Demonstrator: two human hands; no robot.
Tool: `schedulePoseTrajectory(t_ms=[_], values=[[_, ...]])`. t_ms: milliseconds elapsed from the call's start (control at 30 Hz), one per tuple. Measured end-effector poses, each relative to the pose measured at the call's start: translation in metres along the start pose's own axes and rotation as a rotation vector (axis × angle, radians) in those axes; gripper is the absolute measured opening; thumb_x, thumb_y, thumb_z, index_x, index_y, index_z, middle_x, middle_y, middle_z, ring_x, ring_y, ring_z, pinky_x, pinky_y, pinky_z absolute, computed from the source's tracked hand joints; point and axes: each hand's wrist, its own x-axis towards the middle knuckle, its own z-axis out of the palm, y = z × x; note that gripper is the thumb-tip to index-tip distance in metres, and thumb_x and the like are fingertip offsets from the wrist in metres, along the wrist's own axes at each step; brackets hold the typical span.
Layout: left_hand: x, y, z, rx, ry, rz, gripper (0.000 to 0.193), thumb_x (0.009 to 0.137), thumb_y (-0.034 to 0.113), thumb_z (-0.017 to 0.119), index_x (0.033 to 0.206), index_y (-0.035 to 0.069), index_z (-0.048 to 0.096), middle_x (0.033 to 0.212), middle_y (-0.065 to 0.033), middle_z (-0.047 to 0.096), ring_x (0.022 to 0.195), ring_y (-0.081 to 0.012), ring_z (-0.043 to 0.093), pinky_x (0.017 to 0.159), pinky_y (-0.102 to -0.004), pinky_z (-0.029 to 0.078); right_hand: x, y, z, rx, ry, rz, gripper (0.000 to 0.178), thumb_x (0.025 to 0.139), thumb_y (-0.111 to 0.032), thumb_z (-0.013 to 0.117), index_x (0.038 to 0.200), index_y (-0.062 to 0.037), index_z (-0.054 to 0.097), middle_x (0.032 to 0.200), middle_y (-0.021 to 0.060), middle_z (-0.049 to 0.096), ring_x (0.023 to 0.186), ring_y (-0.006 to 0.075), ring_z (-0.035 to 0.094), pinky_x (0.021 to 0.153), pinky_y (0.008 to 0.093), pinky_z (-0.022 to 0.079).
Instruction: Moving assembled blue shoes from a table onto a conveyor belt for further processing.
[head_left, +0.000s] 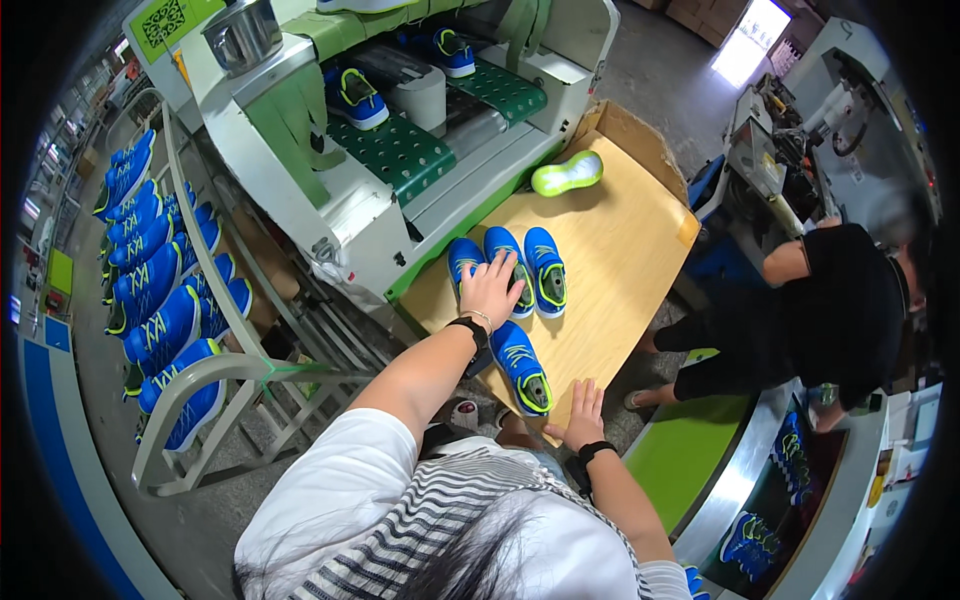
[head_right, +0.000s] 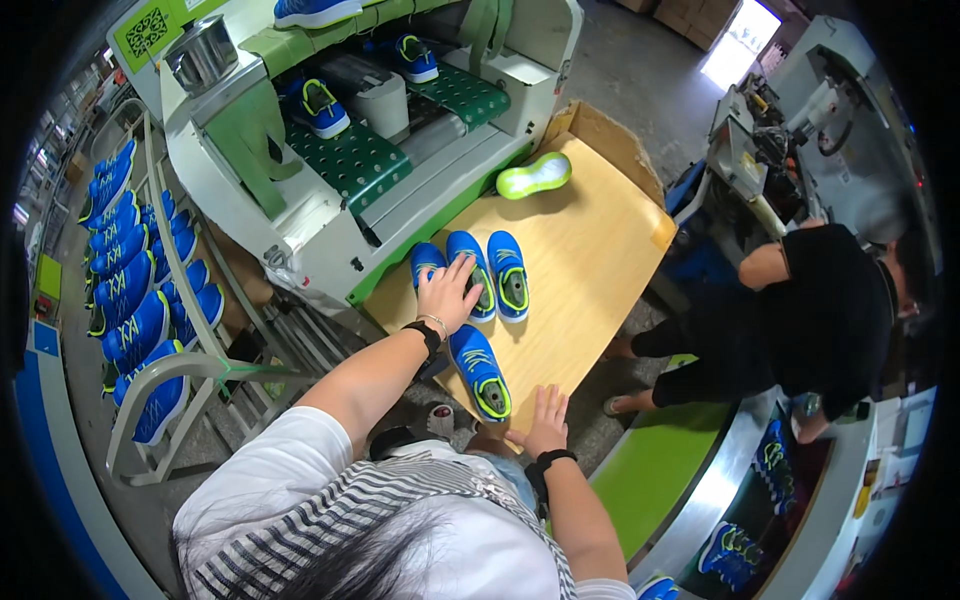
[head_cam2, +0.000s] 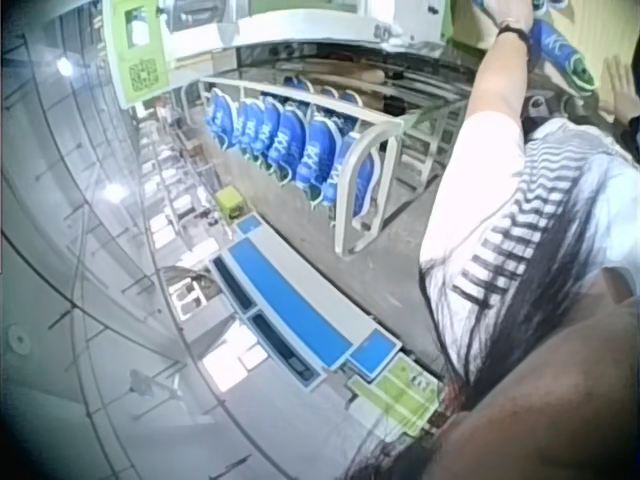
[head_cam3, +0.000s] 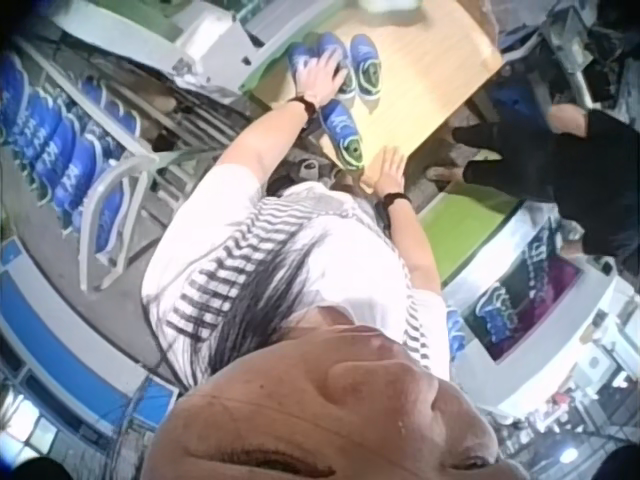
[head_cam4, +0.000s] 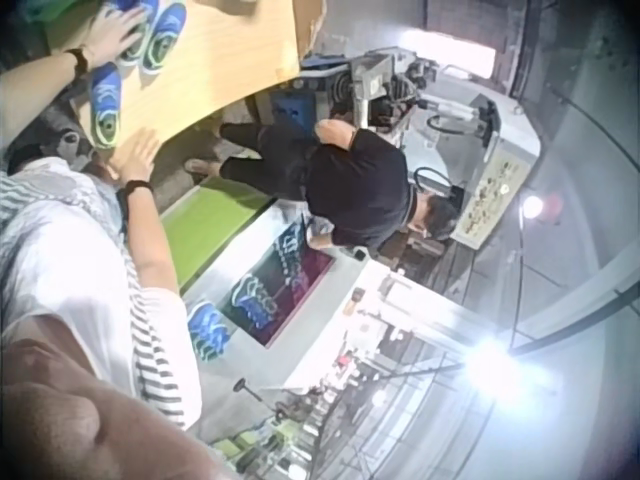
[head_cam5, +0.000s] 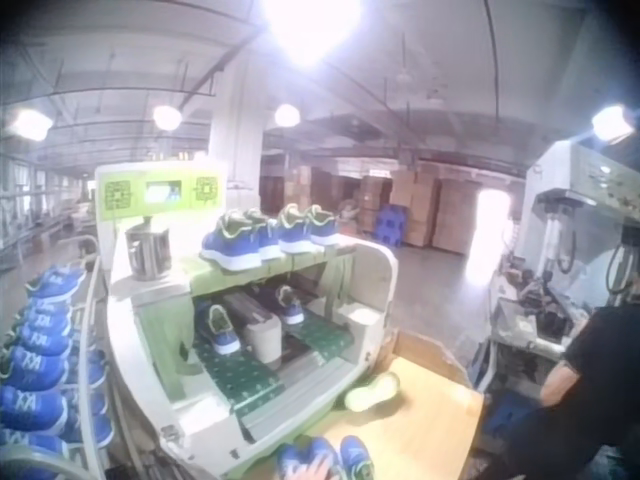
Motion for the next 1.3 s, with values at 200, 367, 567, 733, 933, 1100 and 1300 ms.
schedulePoseTrajectory(t_ms=[200, 367, 567, 733, 933, 1100, 1300], values=[[0.001, 0.0, -0.001, -0.03, -0.005, -0.006, 0.057, 0.096, 0.039, 0.058, 0.146, 0.012, 0.051, 0.15, -0.0092, 0.053, 0.116, -0.0265, 0.059, 0.107, -0.0516, 0.033, -0.006, -0.004, -0.004, -0.107, 0.228, -0.089, 0.117, 0.071, -0.06, 0.083, 0.159, -0.0097, 0.025, 0.165, 0.02, 0.022, 0.15, 0.0427, 0.025, 0.114, 0.0606, 0.034], [0.004, 0.002, -0.001, -0.008, -0.001, 0.001, 0.057, 0.095, 0.039, 0.059, 0.145, 0.013, 0.05, 0.149, -0.0094, 0.053, 0.115, -0.0255, 0.059, 0.108, -0.0541, 0.032, 0.057, -0.009, -0.072, -0.275, 0.264, -0.052, 0.034, 0.089, -0.032, 0.067, 0.112, -0.0061, 0.066, 0.123, 0.0113, 0.064, 0.115, 0.0301, 0.059, 0.103, 0.0587, 0.038], [0.008, 0.004, -0.005, -0.027, -0.045, -0.025, 0.057, 0.094, 0.038, 0.06, 0.145, 0.013, 0.052, 0.148, -0.0097, 0.054, 0.116, -0.0263, 0.059, 0.107, -0.0518, 0.031, 0.211, -0.069, -0.197, -0.108, 0.676, -0.665, 0.036, 0.092, -0.004, 0.051, 0.126, 0.0035, 0.06, 0.138, 0.0194, 0.057, 0.133, 0.0395, 0.049, 0.111, 0.0486, 0.039], [0.011, 0.005, -0.004, 0.025, -0.02, 0.008, 0.06, 0.092, 0.041, 0.063, 0.145, 0.016, 0.052, 0.146, -0.0072, 0.055, 0.109, -0.023, 0.06, 0.104, -0.0504, 0.034, 0.315, -0.123, -0.245, -0.123, 0.641, -0.763, 0.047, 0.092, 0.001, 0.046, 0.139, 0.0058, 0.051, 0.15, 0.022, 0.048, 0.146, 0.04, 0.037, 0.123, 0.0503, 0.027], [0.005, 0.003, -0.009, 0.055, -0.062, -0.044, 0.061, 0.09, 0.039, 0.066, 0.145, 0.016, 0.053, 0.148, -0.0054, 0.054, 0.111, -0.0227, 0.059, 0.106, -0.0485, 0.034, 0.351, -0.1, -0.223, 0.134, 0.673, -0.198, 0.11, 0.083, -0.049, 0.076, 0.16, 0.0012, 0.016, 0.167, 0.0231, 0.018, 0.151, 0.0378, 0.029, 0.121, 0.0579, 0.024], [0.015, 0.011, -0.011, 0.037, -0.082, -0.045, 0.061, 0.09, 0.038, 0.065, 0.145, 0.016, 0.053, 0.15, -0.0049, 0.053, 0.112, -0.0231, 0.058, 0.107, -0.0477, 0.033, 0.366, -0.044, -0.211, 0.608, 0.832, -0.057, 0.099, 0.083, -0.036, 0.078, 0.158, 0.0016, 0.025, 0.157, 0.0259, 0.038, 0.145, 0.0359, 0.04, 0.119, 0.0475, 0.031], [0.02, 0.014, -0.01, -0.064, -0.079, -0.15, 0.064, 0.095, 0.041, 0.061, 0.151, 0.013, 0.045, 0.152, -0.0122, 0.048, 0.131, -0.028, 0.051, 0.115, -0.0519, 0.024, 0.352, -0.015, -0.223, 1.251, 0.578, -0.133, 0.063, 0.09, -0.025, 0.074, 0.141, 0.0058, 0.05, 0.13, 0.0165, 0.064, 0.121, 0.0272, 0.061, 0.105, 0.0354, 0.046]])
